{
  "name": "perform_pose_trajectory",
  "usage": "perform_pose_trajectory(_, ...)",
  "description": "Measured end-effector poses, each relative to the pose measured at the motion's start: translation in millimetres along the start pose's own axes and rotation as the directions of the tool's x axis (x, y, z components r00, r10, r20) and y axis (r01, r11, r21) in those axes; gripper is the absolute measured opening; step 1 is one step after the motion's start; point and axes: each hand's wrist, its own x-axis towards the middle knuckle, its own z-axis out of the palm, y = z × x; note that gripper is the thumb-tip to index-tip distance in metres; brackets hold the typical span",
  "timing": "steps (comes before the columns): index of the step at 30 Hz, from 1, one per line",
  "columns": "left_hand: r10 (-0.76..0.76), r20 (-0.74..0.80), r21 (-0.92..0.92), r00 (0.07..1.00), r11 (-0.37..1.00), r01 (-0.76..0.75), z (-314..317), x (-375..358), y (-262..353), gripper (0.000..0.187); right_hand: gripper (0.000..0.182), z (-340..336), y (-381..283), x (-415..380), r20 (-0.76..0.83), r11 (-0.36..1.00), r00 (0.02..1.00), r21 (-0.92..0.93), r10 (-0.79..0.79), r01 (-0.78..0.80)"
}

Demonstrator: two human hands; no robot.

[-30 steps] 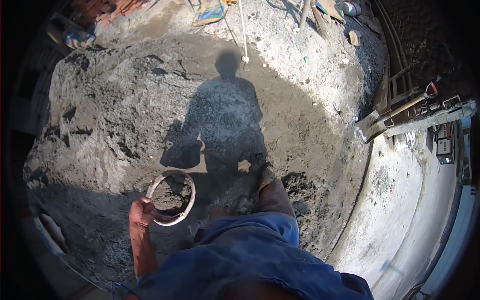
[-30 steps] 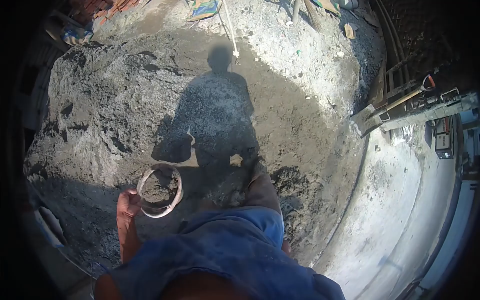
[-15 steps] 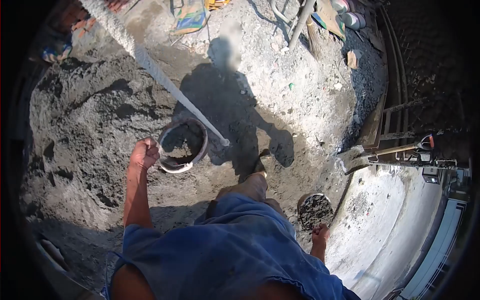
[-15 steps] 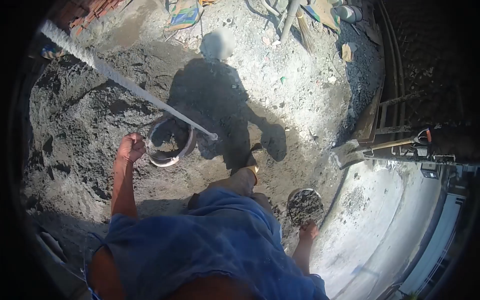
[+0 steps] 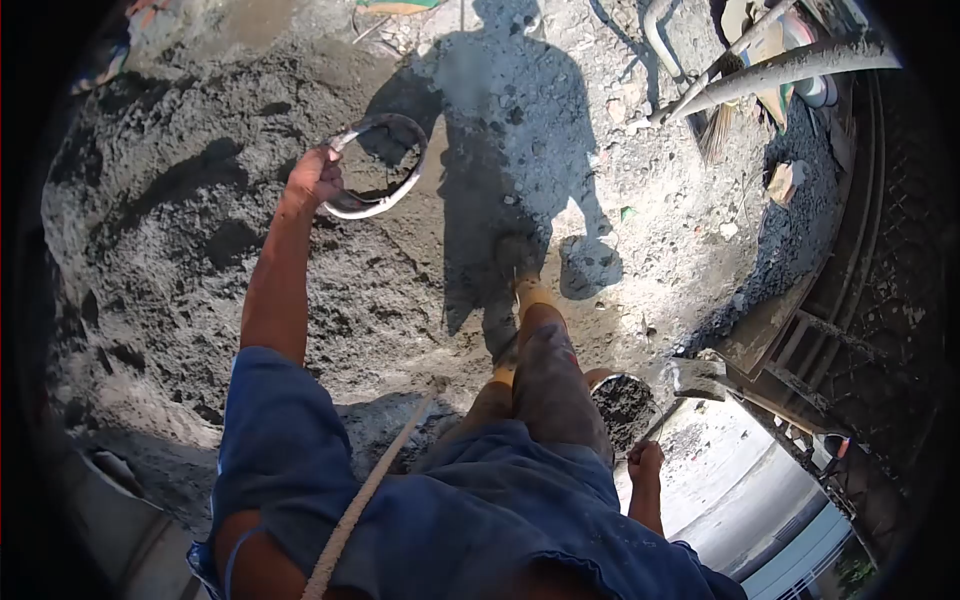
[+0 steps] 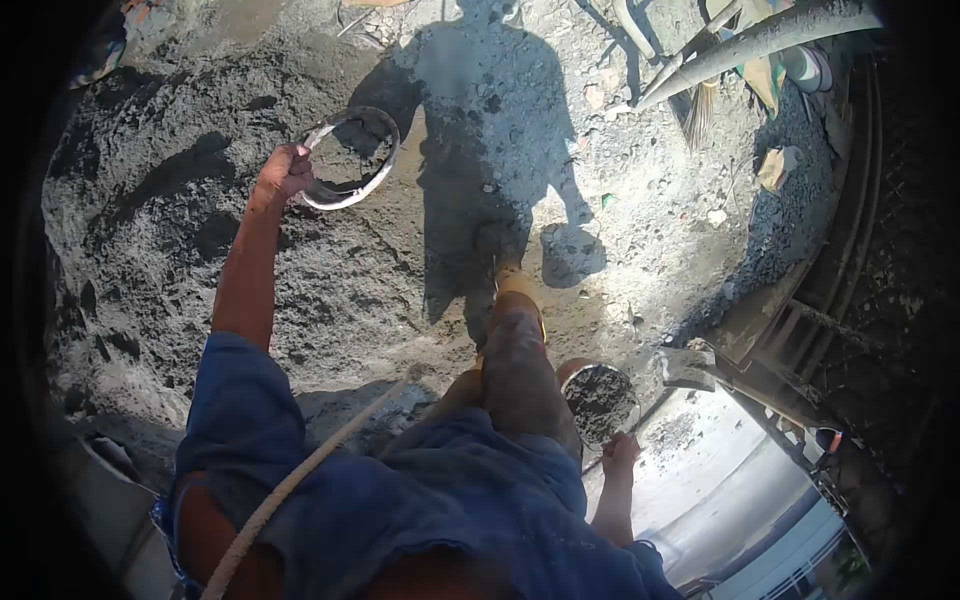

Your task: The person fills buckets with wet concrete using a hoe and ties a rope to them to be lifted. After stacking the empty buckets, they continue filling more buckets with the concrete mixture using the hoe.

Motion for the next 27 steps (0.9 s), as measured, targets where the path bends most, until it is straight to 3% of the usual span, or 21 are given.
perform_pose_trajectory(1,-0.021,-0.024,0.011,0.999,1.0,0.022,3,11,4,0.011,0.007,13,-6,5,0.009,0.999,0.999,-0.031,-0.035,0.035)
perform_pose_trajectory(3,-0.012,0.031,0.036,0.999,0.999,0.011,14,45,19,0.012,0.018,44,-32,-4,0.096,0.995,0.995,-0.098,-0.022,0.031)
perform_pose_trajectory(5,-0.034,-0.019,0.011,0.999,0.999,0.034,12,75,23,0.005,0.018,71,-59,-15,0.154,0.989,0.987,-0.139,-0.037,0.058)
perform_pose_trajectory(6,-0.02,-0.035,0.027,0.999,0.999,0.021,13,81,24,0.005,0.011,85,-74,-20,0.21,0.981,0.975,-0.156,-0.079,0.113)
perform_pose_trajectory(10,-0.032,-0.055,-0.008,0.998,0.999,0.032,31,108,41,0.008,0.019,142,-115,-34,0.203,0.977,0.975,-0.166,-0.095,0.13)
perform_pose_trajectory(13,-0.104,0.028,-0.01,0.994,0.994,0.105,0,159,14,0.014,0.025,192,-138,-50,0.364,0.92,0.904,-0.228,-0.223,0.319)
perform_pose_trajectory(14,-0.063,0.109,-0.084,0.992,0.994,0.073,-18,175,-8,0.007,0.026,217,-146,-62,0.367,0.913,0.898,-0.227,-0.242,0.338)
perform_pose_trajectory(16,-0.044,0.066,-0.101,0.997,0.994,0.051,-24,183,-21,0.007,0.028,269,-165,-85,0.374,0.903,0.889,-0.227,-0.266,0.365)
perform_pose_trajectory(19,-0.031,0.056,-0.059,0.998,0.998,0.034,-43,178,-28,0.011,0.029,327,-197,-123,0.535,0.839,0.793,-0.256,-0.291,0.48)
perform_pose_trajectory(21,-0.052,-0.124,-0.104,0.991,0.994,0.039,-50,176,-34,0.011,0.03,365,-219,-145,0.591,0.792,0.751,-0.287,-0.296,0.538)
perform_pose_trajectory(22,-0.06,-0.048,-0.025,0.997,0.998,0.059,-48,167,-37,0.022,0.031,382,-230,-153,0.617,0.782,0.728,-0.278,-0.3,0.558)
perform_pose_trajectory(23,-0.076,0.004,-0.058,0.997,0.995,0.076,-55,168,-43,0.024,0.031,399,-241,-159,0.662,0.766,0.691,-0.271,-0.292,0.583)
perform_pose_trajectory(27,0.018,-0.036,-0.094,0.999,0.995,-0.021,-27,127,-52,0.02,0.032,472,-272,-171,0.771,0.654,0.551,-0.242,-0.318,0.716)
